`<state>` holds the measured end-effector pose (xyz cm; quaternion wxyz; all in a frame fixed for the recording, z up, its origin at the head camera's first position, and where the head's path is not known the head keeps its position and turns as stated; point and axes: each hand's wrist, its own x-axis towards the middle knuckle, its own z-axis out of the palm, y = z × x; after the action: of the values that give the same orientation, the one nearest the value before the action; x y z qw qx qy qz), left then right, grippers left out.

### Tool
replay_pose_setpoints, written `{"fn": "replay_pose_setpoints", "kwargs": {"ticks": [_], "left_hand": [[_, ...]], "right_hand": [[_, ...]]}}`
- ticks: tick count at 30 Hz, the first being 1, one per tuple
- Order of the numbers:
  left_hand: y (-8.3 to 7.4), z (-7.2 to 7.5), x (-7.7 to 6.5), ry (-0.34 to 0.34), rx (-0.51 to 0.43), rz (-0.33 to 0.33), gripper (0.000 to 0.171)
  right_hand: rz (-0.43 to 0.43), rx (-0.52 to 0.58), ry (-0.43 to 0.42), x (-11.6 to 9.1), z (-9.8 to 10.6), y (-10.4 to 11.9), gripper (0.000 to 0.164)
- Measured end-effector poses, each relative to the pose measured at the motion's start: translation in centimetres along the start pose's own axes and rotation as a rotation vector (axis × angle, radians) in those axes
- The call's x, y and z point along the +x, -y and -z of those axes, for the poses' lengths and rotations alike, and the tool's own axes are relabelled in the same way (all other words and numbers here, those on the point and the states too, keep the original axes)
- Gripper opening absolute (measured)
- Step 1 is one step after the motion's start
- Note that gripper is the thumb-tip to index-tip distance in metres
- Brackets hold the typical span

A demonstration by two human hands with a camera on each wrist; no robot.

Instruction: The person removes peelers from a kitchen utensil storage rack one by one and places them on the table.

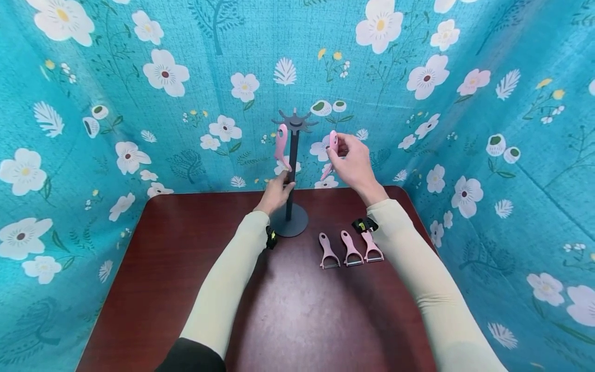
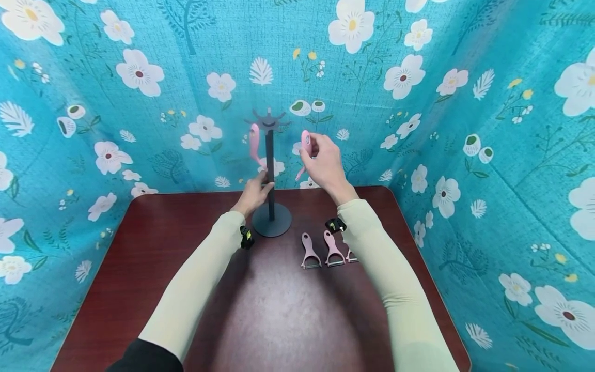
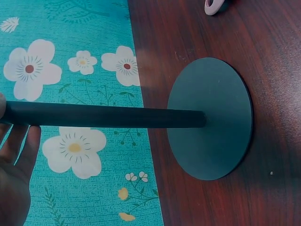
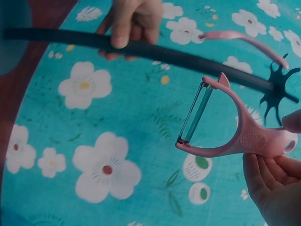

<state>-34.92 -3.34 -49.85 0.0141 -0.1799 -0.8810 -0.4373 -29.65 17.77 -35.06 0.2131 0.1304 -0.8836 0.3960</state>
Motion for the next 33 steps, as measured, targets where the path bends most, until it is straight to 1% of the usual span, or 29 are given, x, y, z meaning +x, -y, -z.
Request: {"fn": "replay_pose_setpoints", "kwargs": {"ticks": [4,8,16,21,25,30,33], "left_hand": [[0.0,0.0,0.1,0.003,-0.002,0.004,0.022],[0.0,-0.1,0.1,0.003,-0.006,0.001,0.021],[0.0,-0.4,0.0,-0.003,-0.005,0.005,0.020],[0.1,-0.5,0.1,-0.003,-0.012,0.010,0.019],[0.0,-0.3,0.2,-0.001,-0.020,0.012,0.019],[0.0,-0.1,0.1,0.006,-0.029,0.031,0.021],[0.0,-0.1,0.1,0.004,-0.028,0.028,0.021]], "right_hand": [[-0.039,-0.031,0.021,-0.5,0.4,-1.4,0.036],[-0.068,-0.063,0.059,-1.0,0.7,-2.9,0.036],[-0.082,-0.111,0.128,-2.1,1.7,-5.2,0.039],[-0.107,-0.130,0.163,-2.6,2.3,-6.7,0.040],[-0.134,-0.130,0.186,-2.9,2.6,-7.3,0.041],[-0.140,-0.155,0.201,-3.4,2.7,-8.1,0.039],[-0.145,-0.165,0.209,-3.9,2.6,-8.7,0.039]]}}
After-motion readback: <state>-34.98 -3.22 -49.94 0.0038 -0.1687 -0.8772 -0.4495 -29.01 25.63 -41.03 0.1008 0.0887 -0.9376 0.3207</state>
